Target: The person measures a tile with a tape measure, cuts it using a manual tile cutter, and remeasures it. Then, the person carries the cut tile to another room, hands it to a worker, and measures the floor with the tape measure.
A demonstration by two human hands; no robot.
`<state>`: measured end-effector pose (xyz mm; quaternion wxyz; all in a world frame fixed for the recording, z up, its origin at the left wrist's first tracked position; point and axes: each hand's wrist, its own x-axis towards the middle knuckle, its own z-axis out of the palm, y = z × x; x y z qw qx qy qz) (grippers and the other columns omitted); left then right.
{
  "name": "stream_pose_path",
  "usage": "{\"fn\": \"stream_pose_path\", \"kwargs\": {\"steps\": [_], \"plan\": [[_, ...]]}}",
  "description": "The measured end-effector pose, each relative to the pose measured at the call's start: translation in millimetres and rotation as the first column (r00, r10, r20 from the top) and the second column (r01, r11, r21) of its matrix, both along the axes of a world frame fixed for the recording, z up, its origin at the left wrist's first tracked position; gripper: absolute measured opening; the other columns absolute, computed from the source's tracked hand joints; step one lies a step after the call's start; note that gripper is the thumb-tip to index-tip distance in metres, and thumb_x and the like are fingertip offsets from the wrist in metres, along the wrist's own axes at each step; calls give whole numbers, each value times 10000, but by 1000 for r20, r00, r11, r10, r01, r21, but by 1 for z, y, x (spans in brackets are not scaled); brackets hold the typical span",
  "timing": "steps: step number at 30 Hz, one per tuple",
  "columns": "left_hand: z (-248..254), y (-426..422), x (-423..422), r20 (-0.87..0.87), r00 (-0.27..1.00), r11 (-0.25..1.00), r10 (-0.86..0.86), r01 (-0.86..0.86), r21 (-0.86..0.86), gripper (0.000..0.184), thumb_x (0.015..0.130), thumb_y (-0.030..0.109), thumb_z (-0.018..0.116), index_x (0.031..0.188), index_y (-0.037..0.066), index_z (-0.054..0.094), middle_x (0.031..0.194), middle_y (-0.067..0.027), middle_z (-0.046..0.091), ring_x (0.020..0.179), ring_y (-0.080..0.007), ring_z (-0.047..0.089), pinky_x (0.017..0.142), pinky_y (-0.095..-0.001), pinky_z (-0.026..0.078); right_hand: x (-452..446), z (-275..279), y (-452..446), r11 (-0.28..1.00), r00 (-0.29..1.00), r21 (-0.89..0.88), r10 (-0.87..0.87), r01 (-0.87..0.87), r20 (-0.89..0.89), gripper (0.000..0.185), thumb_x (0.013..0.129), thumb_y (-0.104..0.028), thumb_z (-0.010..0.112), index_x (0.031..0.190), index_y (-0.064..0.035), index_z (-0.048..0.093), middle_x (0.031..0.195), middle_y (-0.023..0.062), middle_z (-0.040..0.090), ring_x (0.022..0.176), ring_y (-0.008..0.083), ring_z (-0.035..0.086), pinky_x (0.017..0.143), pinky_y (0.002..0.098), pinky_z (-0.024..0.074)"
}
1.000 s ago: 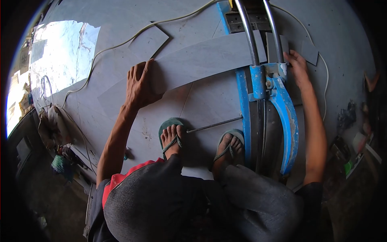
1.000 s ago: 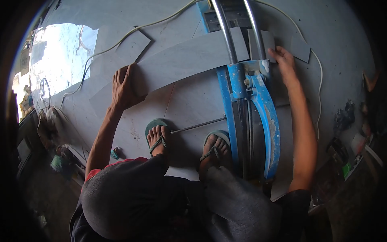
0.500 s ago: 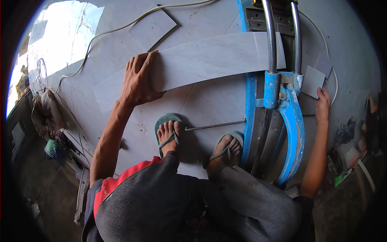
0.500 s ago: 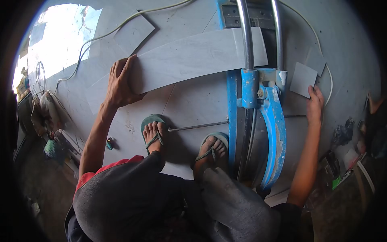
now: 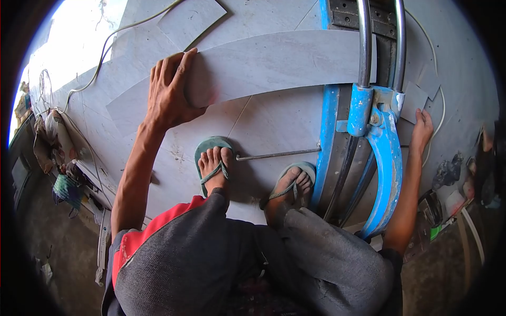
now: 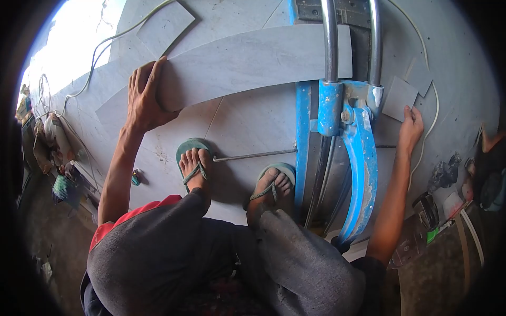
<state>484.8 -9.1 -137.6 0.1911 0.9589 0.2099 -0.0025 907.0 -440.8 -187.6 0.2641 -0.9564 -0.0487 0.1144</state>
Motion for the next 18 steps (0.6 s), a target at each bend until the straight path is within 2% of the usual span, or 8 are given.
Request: {"fn": "stream_pose_path", "kwargs": {"steps": [2,4,6,10,13,18], "plan": [[0,-1,0,-1,1000,1000,-18,18,-14,1010,442,221,837,1355,136,414,1181,-134,502,1085,-314,477,953,-450,374,0,-2,-1,997,997,-58,51,-48,53,421,876,-203,616,1154,108,554,1033,210,641,944,242,612,848,302,451],[0,-6,3,-17,1000,999,-23,23,-30,1009,449,225,837,1360,138,412,1183,-133,500,1098,-315,474,961,-450,373,-1,-7,-4,998,996,-40,52,-49,67,415,877,-204,615,1156,99,558,1032,211,642,945,247,618,852,309,456],[-2,-11,7,-30,999,998,-44,42,-45,1041,413,166,824,1361,110,398,1199,-147,485,1095,-333,472,961,-455,370,-3,-11,-5,998,995,-34,54,-51,84,410,880,-203,611,1155,96,559,1033,212,642,952,246,619,856,312,458],[-4,-17,13,-52,998,995,-40,35,-91,1055,399,175,823,1362,104,396,1207,-150,475,1108,-336,462,975,-455,363,-10,-7,-1,997,992,-46,68,-63,106,392,887,-197,600,1152,90,563,1043,216,639,976,248,620,870,322,462],[-9,-20,15,-36,999,994,-33,30,-103,1031,433,205,828,1368,129,401,1202,-136,489,1107,-320,466,970,-447,369,-9,-12,-6,997,991,-10,77,-77,110,387,890,-193,594,1153,89,563,1049,219,638,974,252,623,867,324,464],[-12,-22,17,-20,999,992,-36,33,-123,1063,388,159,816,1364,98,401,1198,-157,488,1111,-344,469,980,-457,356,-12,-12,-2,997,990,-8,71,-71,123,388,886,-187,590,1161,84,559,1050,223,638,973,260,627,868,326,465]]}}
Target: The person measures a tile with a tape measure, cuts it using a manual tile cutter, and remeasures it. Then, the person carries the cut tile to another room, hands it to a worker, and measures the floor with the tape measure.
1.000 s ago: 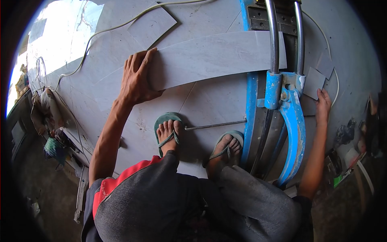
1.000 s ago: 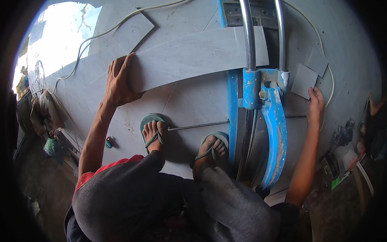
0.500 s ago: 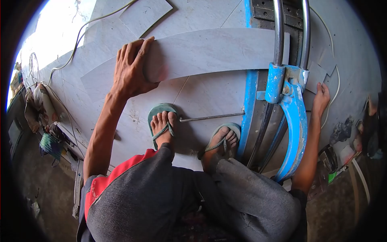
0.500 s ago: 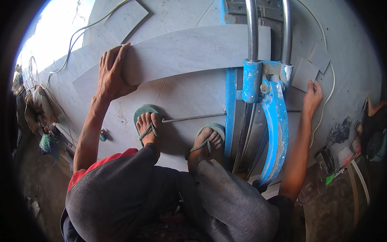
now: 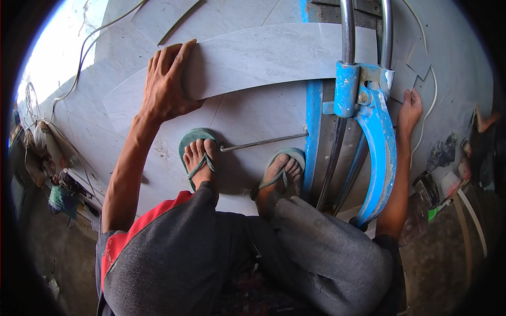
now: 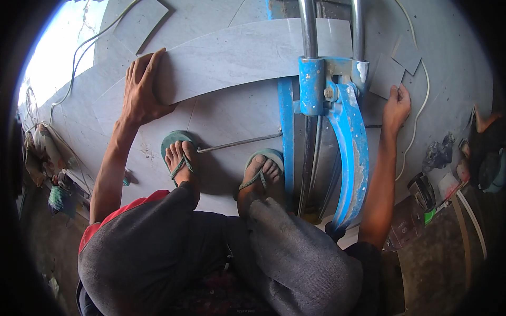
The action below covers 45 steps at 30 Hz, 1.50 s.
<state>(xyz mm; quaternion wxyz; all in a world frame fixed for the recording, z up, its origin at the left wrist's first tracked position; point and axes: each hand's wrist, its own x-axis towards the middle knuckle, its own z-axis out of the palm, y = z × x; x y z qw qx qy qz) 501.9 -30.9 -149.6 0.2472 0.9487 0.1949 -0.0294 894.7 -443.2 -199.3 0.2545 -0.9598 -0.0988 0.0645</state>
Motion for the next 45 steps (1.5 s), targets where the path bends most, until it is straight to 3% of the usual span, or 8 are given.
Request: {"fn": "stream_pose_path", "kwargs": {"steps": [10,23,32,38,40,41,43,45], "plan": [[-3,0,3,12,1000,997,-11,10,77,1057,430,225,847,1380,152,388,1197,-129,495,1108,-312,472,977,-453,372,-1,-4,-1,999,996,-35,27,-25,79,363,879,-196,595,1140,57,588,1021,210,648,938,266,638,836,337,477],[3,-3,15,48,998,992,-29,22,128,982,501,233,851,1367,116,406,1200,-131,499,1098,-320,485,946,-450,382,-8,1,5,982,983,-178,92,-63,162,344,879,-214,590,1130,21,607,995,170,610,879,261,635,804,353,481],[-3,-2,41,63,996,989,-63,54,139,1008,492,281,863,1377,158,395,1218,-124,487,1124,-316,477,987,-467,379,-6,11,20,978,979,-201,87,-49,184,390,867,-187,597,1217,-20,553,1102,179,550,949,269,606,855,366,453],[-16,-2,63,110,988,979,-107,85,188,1066,471,260,874,1399,174,357,1225,-124,483,1136,-318,474,982,-479,386,-4,38,59,955,929,-131,290,-266,229,481,816,-123,638,1268,-35,500,1169,168,532,1112,302,518,941,385,404],[-18,-4,71,118,987,980,-108,86,179,1072,460,236,872,1397,177,355,1222,-127,480,1138,-322,471,991,-484,377,-3,48,77,850,824,-121,527,-513,208,617,751,-78,674,1323,-51,445,1266,170,489,1194,314,463,986,380,380],[-18,-5,76,128,985,979,-113,89,181,1072,460,236,872,1397,177,355,1222,-127,480,1138,-322,471,991,-484,377,-2,53,84,852,824,-124,523,-508,217,617,751,-78,674,1323,-51,445,1266,170,489,1194,314,463,986,380,380],[-16,-8,87,122,988,987,-90,72,143,1038,446,238,865,1374,165,405,1197,-137,495,1123,-318,472,987,-469,386,2,62,99,690,684,-103,724,-716,91,811,666,-87,725,1389,-75,359,1362,168,418,1271,325,388,1043,408,323],[-14,-10,98,126,988,989,-93,77,127,1032,444,220,854,1371,155,404,1200,-137,490,1122,-320,467,982,-469,381,7,68,111,638,638,-165,768,-752,61,888,627,-102,749,1407,-83,325,1387,162,393,1285,330,369,1057,424,299]]}}
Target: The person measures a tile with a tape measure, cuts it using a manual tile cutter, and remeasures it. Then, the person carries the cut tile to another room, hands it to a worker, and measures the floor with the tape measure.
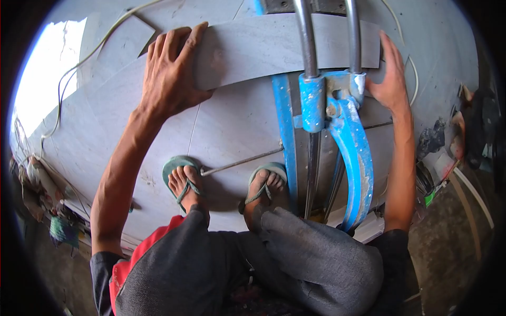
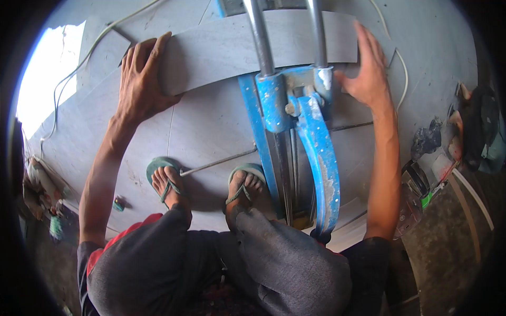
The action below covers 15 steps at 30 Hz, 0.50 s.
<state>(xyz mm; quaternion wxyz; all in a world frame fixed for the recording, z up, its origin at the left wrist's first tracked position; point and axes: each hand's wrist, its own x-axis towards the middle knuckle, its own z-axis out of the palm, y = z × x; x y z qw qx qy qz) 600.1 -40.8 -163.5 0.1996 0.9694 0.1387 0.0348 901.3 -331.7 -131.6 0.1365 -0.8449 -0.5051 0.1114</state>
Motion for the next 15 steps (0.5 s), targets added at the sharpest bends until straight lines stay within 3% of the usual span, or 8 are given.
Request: {"fn": "stream_pose_path", "kwargs": {"steps": [2,6,10,15], "plan": [[4,-2,11,-27,1000,1000,1,-2,-24,1024,447,187,834,1371,139,394,1194,-144,480,1112,-325,462,961,-465,373,3,5,14,990,996,-114,84,-83,0,1060,537,-170,815,1438,-107,261,1446,131,328,1333,318,305,1090,473,225],[9,-11,33,-26,999,998,-23,22,-65,1017,449,173,831,1362,118,386,1150,-145,481,1078,-322,464,951,-454,355,14,8,32,972,985,-190,152,-135,78,1177,459,-258,866,1449,-140,240,1462,99,311,1368,271,256,1113,496,177],[8,-18,44,-59,998,997,-31,27,-68,1029,452,142,833,1369,103,369,1173,-146,467,1079,-334,449,950,-463,355,23,6,38,931,968,-313,231,-190,100,1187,482,-310,877,1455,-133,220,1463,110,307,1369,274,253,1126,491,162],[11,-25,55,-102,993,997,-54,49,-52,1073,448,172,835,1392,92,331,1167,-161,448,1058,-327,441,932,-463,349,20,-2,42,941,973,-263,229,-212,37,1191,482,-305,880,1447,-87,216,1425,146,346,1344,290,290,1124,501,167]]}}
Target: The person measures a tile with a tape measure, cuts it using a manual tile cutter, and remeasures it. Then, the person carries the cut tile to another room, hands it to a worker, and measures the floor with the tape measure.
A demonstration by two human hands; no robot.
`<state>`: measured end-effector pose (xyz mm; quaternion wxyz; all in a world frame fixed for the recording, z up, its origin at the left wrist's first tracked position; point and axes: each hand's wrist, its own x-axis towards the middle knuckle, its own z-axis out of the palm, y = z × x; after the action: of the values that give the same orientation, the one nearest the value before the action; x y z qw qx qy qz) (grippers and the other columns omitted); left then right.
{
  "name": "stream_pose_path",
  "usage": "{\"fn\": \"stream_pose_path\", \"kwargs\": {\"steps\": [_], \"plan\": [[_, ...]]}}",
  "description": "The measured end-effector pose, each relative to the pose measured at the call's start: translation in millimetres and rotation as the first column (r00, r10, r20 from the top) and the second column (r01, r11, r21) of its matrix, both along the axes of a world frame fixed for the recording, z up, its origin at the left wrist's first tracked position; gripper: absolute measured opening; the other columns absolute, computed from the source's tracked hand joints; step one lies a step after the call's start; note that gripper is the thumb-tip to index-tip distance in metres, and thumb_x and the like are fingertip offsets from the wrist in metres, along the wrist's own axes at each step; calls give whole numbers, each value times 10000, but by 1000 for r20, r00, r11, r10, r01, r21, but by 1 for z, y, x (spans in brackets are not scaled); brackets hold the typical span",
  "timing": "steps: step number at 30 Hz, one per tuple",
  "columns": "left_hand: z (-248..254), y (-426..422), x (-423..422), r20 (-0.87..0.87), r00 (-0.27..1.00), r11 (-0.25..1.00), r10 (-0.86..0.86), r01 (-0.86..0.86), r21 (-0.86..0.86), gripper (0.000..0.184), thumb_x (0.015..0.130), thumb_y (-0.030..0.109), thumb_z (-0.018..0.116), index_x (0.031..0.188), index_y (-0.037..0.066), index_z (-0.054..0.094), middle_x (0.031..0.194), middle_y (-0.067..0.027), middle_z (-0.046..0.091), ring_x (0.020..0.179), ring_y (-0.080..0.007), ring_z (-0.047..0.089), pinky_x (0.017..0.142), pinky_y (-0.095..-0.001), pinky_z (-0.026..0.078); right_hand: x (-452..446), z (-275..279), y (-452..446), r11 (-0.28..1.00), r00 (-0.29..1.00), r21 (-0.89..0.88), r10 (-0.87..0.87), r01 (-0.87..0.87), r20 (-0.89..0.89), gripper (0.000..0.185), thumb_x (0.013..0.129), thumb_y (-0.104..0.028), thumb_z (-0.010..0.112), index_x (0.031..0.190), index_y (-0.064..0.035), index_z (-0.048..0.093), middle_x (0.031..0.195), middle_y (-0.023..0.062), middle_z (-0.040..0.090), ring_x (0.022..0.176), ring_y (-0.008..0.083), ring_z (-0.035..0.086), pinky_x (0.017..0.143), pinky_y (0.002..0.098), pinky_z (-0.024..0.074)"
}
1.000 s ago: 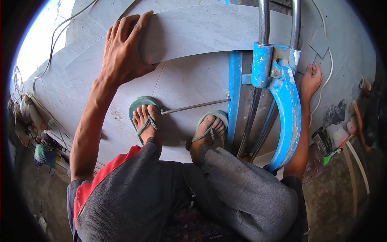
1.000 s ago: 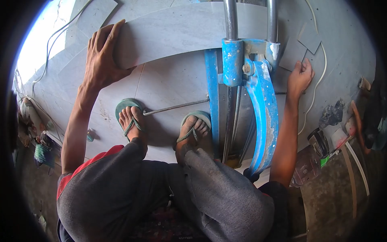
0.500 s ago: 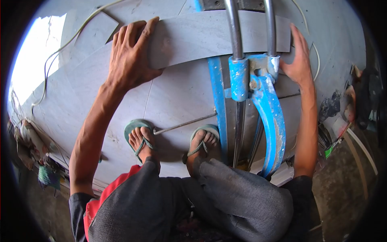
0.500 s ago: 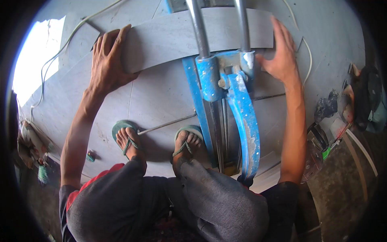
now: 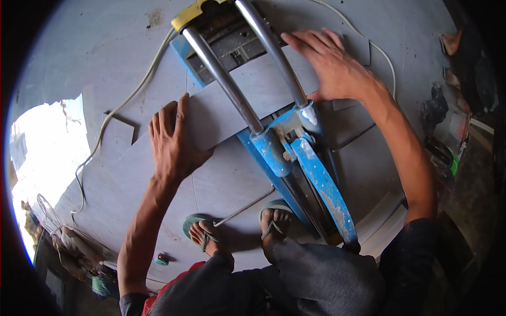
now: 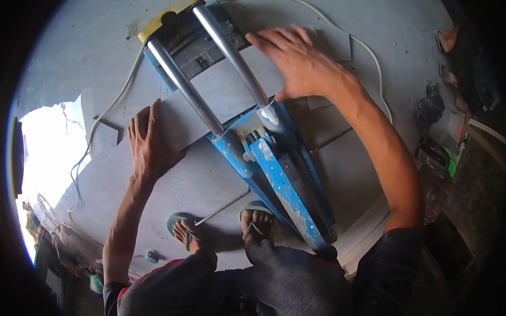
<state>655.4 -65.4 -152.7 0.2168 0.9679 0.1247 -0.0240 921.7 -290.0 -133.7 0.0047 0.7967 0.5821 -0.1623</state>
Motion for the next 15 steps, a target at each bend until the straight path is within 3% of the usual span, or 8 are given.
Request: {"fn": "stream_pose_path", "kwargs": {"steps": [3,7,10,15], "plan": [[-1,-6,8,3,1000,1000,-9,9,-24,1074,469,182,844,1399,90,317,1165,-173,443,1062,-334,438,930,-474,343,0,-4,-1,1000,999,10,-13,13,-33,1207,429,-264,877,1439,-120,232,1368,138,401,1311,284,331,1135,433,194],[-1,-8,10,-25,1000,1000,-12,12,1,1074,483,194,849,1404,91,307,1174,-175,438,1065,-333,439,930,-478,344,5,-5,-1,998,995,40,-45,49,-91,1171,421,-246,879,1420,-125,279,1349,126,424,1304,274,346,1140,435,193],[-2,-7,8,-56,998,1000,-26,27,5,1091,494,219,859,1414,95,287,1182,-174,433,1073,-332,438,941,-484,341,9,-1,-1,1000,991,18,-16,19,-135,1098,438,-315,892,1372,-88,362,1348,117,435,1300,279,358,1120,475,200],[7,-2,6,-132,990,998,-56,57,6,1242,412,301,918,1441,111,249,1237,-165,421,1132,-327,424,961,-481,345,8,-6,-4,998,994,48,-28,34,-109,1060,434,-310,893,1352,-115,400,1336,104,452,1291,263,375,1121,472,208]]}}
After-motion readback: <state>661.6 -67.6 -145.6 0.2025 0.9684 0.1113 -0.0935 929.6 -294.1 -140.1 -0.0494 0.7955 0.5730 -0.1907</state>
